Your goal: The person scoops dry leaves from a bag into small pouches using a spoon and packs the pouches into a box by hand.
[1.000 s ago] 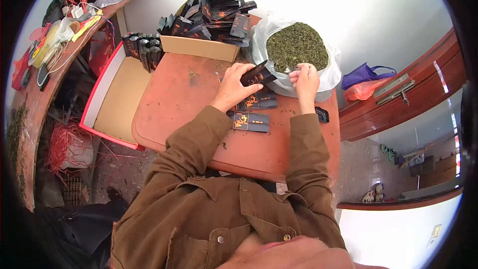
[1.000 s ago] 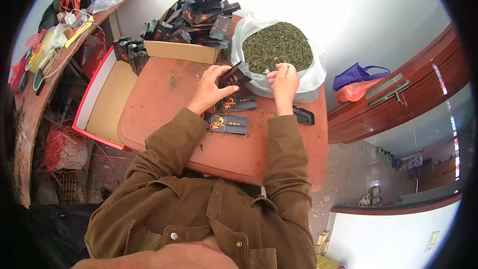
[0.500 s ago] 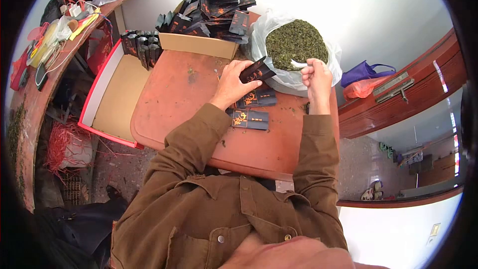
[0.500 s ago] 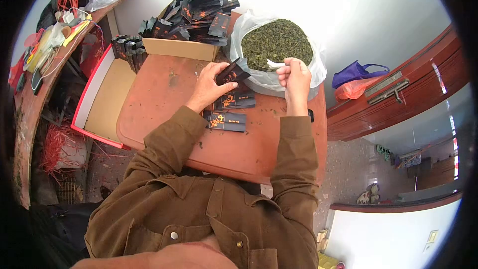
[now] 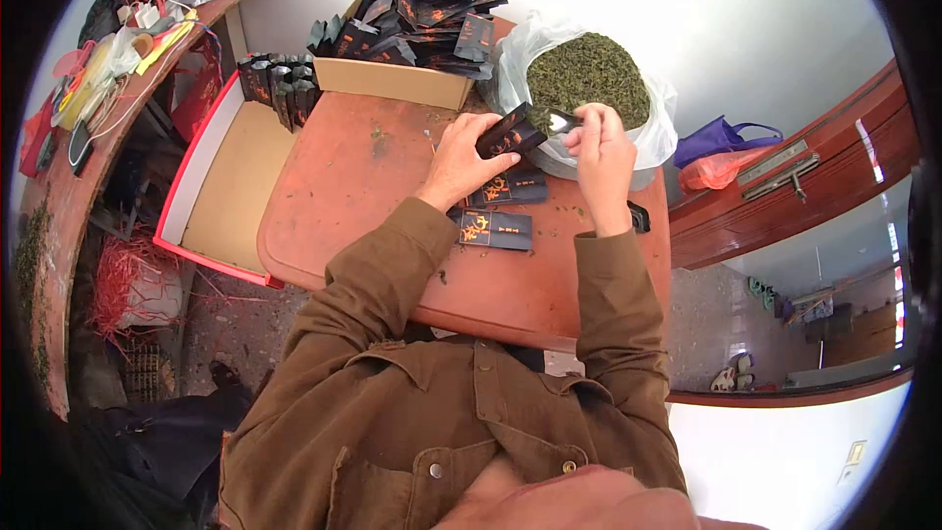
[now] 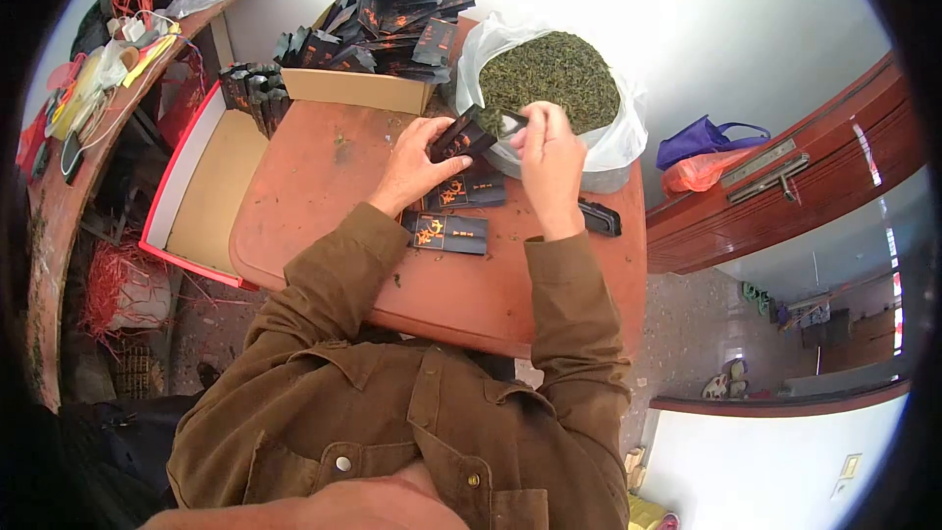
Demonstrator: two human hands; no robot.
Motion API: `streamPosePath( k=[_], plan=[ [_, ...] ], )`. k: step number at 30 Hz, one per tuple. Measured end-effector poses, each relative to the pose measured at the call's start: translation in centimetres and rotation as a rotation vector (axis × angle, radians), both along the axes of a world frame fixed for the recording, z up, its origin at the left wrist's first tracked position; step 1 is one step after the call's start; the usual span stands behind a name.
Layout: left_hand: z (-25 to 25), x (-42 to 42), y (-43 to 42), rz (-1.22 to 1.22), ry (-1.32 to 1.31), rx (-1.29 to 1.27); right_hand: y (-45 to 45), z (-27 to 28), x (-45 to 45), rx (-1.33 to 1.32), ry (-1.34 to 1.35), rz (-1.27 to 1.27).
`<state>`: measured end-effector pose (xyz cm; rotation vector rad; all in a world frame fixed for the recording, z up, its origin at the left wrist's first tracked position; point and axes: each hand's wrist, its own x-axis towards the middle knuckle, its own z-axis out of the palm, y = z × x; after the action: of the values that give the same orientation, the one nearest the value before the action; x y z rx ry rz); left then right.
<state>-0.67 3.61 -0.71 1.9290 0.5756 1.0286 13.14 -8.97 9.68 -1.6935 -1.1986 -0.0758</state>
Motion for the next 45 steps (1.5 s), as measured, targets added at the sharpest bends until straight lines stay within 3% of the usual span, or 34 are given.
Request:
streamPosePath(
  k=[3,7,11,17,23,26,37,45],
  plan=[
    [0.3,-0.2,-0.2,0.009,0.013,0.013,-0.6,0.4,-1.5,-0.092,-0.333,0.046],
    [0.1,0.0,0.0,-0.013,0.005,0.006,-1.1,0.2,-1.6,0.02,-0.469,0.087],
    [0.1,-0.1,0.0,-0.009,0.007,0.005,-2.1,2.0,0.4,0.13,-0.14,-0.056],
    [0.2,-0.1,-0.1,0.001,0.01,0.016,-2.2,1.7,8.1,-0.026,-0.333,-0.357],
    [-0.1,0.0,0.1,0.01,-0.002,0.035,0.0,-1.9,9.8,-0.183,-0.483,-0.438],
    [-0.1,0.0,0.1,-0.01,-0.008,0.013,1.3,-3.4,8.6,-0.155,-0.16,-0.263],
    [-0.3,0.1,0.2,0.014,0.009,0.052,2.1,-3.8,8.0,0.061,0.504,-0.144],
    [-0.1,0.1,0.0,0.028,0.014,0.049,0.8,-2.5,9.4,0.15,0.685,-0.09]
  ],
)
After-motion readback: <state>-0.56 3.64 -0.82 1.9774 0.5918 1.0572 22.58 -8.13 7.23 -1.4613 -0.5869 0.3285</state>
